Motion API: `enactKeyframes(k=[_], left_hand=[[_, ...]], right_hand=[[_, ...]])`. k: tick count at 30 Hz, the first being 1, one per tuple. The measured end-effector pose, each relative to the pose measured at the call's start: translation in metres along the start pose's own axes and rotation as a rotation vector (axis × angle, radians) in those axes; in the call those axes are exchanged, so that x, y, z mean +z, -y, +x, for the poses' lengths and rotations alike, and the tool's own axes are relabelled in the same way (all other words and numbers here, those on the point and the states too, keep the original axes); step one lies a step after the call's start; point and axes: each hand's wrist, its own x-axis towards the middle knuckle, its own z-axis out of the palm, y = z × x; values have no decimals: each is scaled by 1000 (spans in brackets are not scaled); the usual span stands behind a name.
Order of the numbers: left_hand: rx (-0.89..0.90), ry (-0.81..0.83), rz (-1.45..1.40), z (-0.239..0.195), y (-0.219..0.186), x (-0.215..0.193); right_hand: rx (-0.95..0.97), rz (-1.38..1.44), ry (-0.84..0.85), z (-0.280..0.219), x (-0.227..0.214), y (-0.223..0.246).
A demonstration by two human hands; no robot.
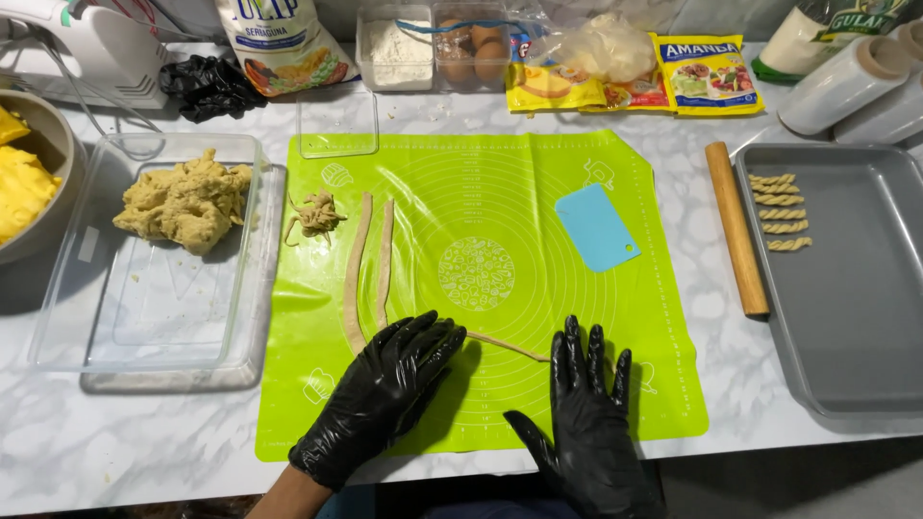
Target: Cutting thin strips of dough and twisting them into spiral shapes before placing them on a baking sheet.
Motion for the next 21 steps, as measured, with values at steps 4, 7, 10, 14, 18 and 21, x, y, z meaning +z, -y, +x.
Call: enactKeyframes(k=[4, 7, 10, 14, 18, 21], left_hand=[[-25, 44, -2, 5, -7, -7], [-62, 54, -32, 1, -11, -13], [-24, 140, 71, -2, -14, -13], [-68, 94, -43, 0, -19, -24], [-87, 167, -1, -9, -17, -22], [-78, 218, 27, -7, -17, -17]], right_hand=[[-34, -36, -11, 22, -19, 16], [-75, -29, -19, 6, -17, 23], [-58, -4, -21, 5, -16, 31], [-55, -2, -16, 9, -20, 47], [-70, 12, -27, -17, -9, 54], [-100, 57, -13, 19, -24, 59]])
